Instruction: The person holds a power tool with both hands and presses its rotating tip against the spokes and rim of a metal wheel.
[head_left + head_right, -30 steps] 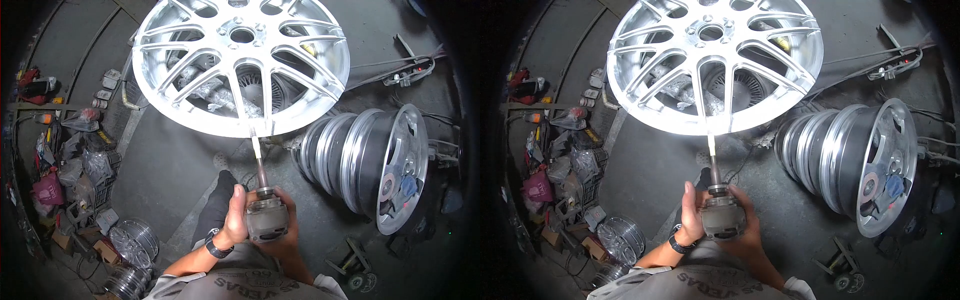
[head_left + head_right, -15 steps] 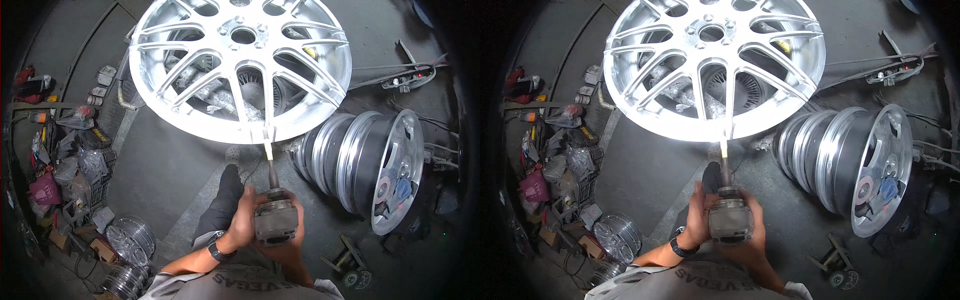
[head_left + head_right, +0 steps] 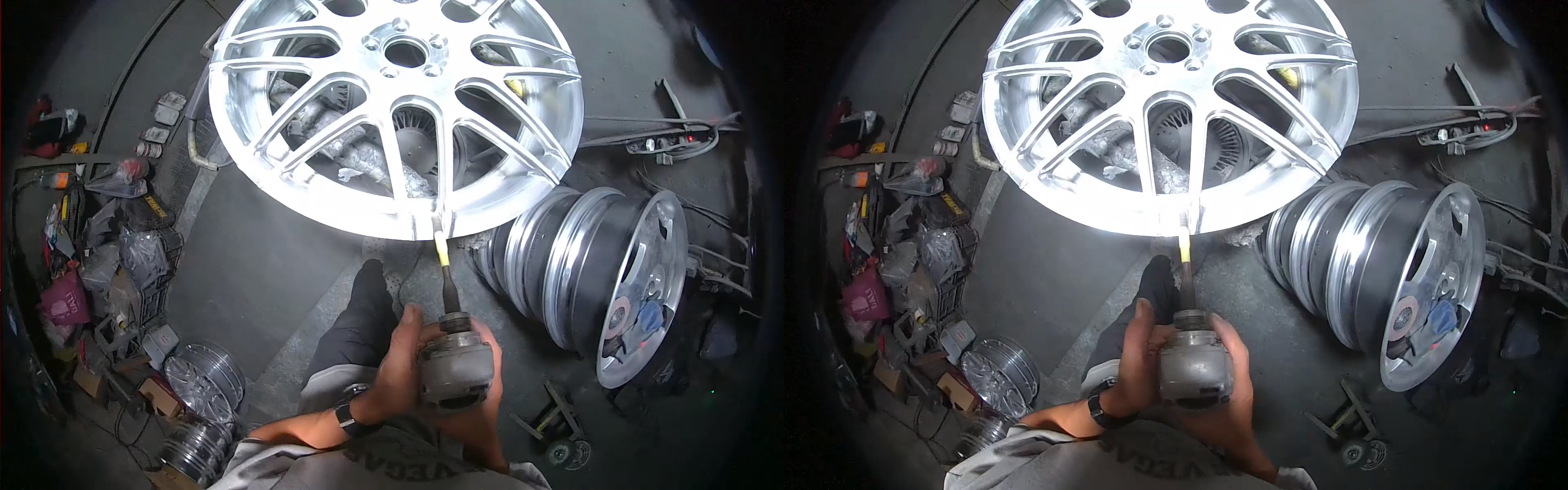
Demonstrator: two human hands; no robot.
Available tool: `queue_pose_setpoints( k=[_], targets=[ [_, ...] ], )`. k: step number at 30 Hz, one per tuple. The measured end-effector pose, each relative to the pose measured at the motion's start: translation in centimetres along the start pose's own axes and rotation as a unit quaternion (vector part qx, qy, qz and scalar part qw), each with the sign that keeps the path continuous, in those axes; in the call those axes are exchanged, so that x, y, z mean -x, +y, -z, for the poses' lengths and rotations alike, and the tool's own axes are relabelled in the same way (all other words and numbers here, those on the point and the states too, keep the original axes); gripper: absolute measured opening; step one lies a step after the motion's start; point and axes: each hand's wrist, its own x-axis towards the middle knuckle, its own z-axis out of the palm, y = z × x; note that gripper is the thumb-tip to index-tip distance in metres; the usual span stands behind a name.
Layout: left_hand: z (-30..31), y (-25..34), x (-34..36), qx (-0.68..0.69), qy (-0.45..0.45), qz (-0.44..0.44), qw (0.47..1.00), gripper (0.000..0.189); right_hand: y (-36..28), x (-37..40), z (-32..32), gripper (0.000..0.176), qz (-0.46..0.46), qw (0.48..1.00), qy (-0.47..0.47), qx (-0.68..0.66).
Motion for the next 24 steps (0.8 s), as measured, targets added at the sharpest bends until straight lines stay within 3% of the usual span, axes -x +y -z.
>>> queue_pose_setpoints(
  k=[3, 9, 12, 19, 22, 24],
  targets=[
    [-0.2, 0.5, 0.9, 0.115, 0.0, 0.017, 0.993, 0.08, -1.3, -0.4, -0.3, 0.098, 0.009, 0.999, -0.018, 0.029],
    [-0.3, 0.1, 0.2, 0.026, 0.036, 0.021, 0.999, 0.084, -2.3, -0.9, -0.3, 0.096, 0.011, 0.998, -0.006, 0.056],
    [-0.8, 1.2, 0.5, 0.056, 0.025, 0.054, 0.997, 0.084, -2.6, -1.0, -0.4, 0.094, 0.053, 0.997, 0.0, 0.061],
    [-1.2, 2.4, 1.7, 0.109, -0.002, 0.011, 0.994, 0.084, -3.8, -0.9, -0.2, 0.099, -0.035, 0.997, -0.021, 0.063],
    [-0.9, 1.5, 0.7, 0.111, -0.024, 0.088, 0.99, 0.088, -2.8, -0.6, -0.2, 0.1, -0.037, 0.999, 0.0, 0.033],
    [-1.2, -0.1, -0.3, 0.108, 0.143, 0.056, 0.982, 0.09, -3.0, -0.6, -0.2, 0.1, -0.021, 1.0, 0.017, 0.015]
  ],
)
